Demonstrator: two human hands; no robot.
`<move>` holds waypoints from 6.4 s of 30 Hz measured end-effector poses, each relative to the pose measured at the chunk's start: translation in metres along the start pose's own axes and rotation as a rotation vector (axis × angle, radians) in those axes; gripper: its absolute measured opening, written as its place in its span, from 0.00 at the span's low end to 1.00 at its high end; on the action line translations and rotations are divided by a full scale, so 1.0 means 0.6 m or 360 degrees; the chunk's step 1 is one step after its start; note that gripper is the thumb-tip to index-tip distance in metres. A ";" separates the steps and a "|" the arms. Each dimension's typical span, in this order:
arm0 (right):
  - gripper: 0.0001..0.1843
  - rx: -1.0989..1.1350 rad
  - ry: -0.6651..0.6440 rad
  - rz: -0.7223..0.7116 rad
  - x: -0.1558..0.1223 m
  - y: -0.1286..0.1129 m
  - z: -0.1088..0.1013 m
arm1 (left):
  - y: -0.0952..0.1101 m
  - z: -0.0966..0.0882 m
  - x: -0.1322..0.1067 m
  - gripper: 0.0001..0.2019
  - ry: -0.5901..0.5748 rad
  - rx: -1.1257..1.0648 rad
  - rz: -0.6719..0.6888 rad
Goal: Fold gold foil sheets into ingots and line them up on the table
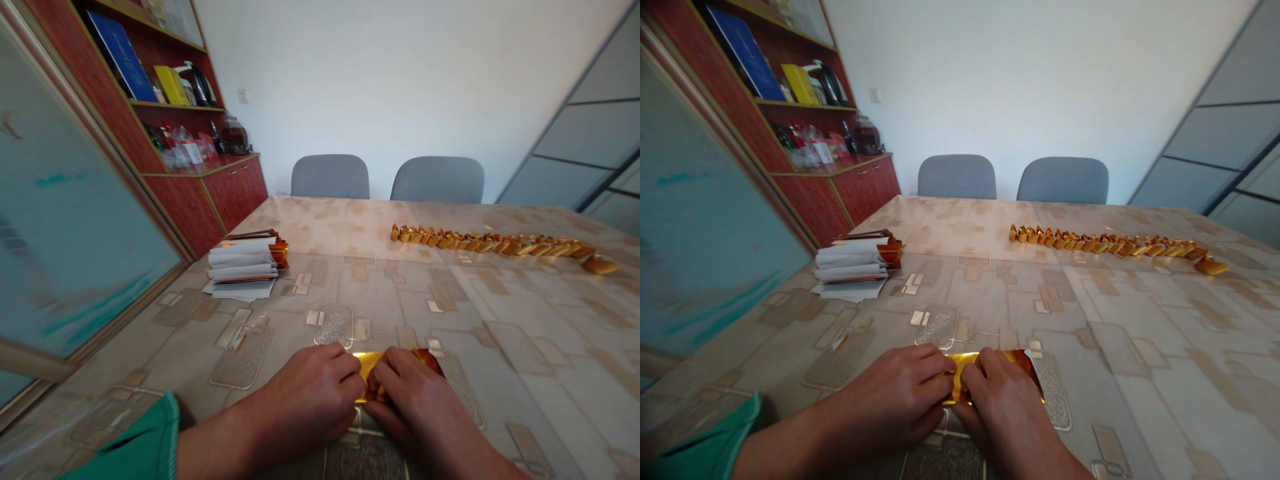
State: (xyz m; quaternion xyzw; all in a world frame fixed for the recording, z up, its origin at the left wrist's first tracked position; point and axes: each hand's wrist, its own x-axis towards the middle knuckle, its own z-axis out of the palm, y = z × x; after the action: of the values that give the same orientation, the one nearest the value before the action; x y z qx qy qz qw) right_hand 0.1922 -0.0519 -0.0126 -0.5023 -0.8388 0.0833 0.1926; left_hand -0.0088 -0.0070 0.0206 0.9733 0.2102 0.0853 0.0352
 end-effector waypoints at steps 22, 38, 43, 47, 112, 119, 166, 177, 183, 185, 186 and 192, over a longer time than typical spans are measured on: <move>0.09 0.0021 0.0014 -0.0087 -0.009 -0.003 -0.007 | 0.000 -0.006 0.004 0.02 -0.0067 0.0058 0.0006; 0.12 -0.0034 0.0081 -0.0037 -0.011 -0.007 0.000 | -0.007 0.034 -0.009 0.10 0.0242 0.0115 0.0095; 0.12 -0.0041 0.0037 -0.0004 -0.011 -0.009 0.000 | -0.020 0.026 -0.023 0.12 0.0287 -0.0175 0.0003; 0.12 0.0026 0.0022 0.0025 -0.010 -0.015 -0.008 | -0.026 0.021 -0.016 0.11 0.0283 -0.0438 -0.0142; 0.05 0.0099 0.0158 0.0303 0.005 0.007 0.021 | 0.001 0.039 -0.027 0.16 0.0266 -0.0015 0.0086; 0.03 0.0267 0.0125 0.0337 0.004 0.006 0.013 | 0.000 0.047 -0.029 0.22 0.0087 -0.0143 -0.0007; 0.21 -0.0272 -0.0063 -0.0163 -0.029 0.026 -0.012 | 0.017 0.016 -0.026 0.29 -0.0144 -0.0299 -0.0038; 0.23 -0.0200 -0.0230 0.0048 -0.008 0.027 -0.033 | 0.019 0.005 -0.028 0.35 -0.0100 -0.0252 -0.0060; 0.15 0.0058 -0.0256 -0.0020 -0.010 0.046 -0.067 | -0.006 -0.004 -0.030 0.31 -0.0090 -0.0183 0.0033; 0.12 0.0114 -0.0265 -0.0075 -0.016 0.048 -0.075 | -0.024 -0.011 -0.034 0.28 -0.0130 -0.0165 0.0083; 0.10 0.0127 -0.0283 -0.0096 -0.020 0.047 -0.077 | -0.034 -0.014 -0.038 0.27 -0.0130 -0.0163 0.0112; 0.08 0.0123 -0.0357 -0.0092 -0.024 0.019 -0.065 | -0.070 -0.024 -0.058 0.27 -0.0151 -0.0267 0.0229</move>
State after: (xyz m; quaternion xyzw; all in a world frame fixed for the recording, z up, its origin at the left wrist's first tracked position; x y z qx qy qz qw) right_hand 0.2233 -0.0608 0.0156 -0.4577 -0.8654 0.1657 0.1192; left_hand -0.0594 0.0172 0.0251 0.9825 0.1300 0.0587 0.1201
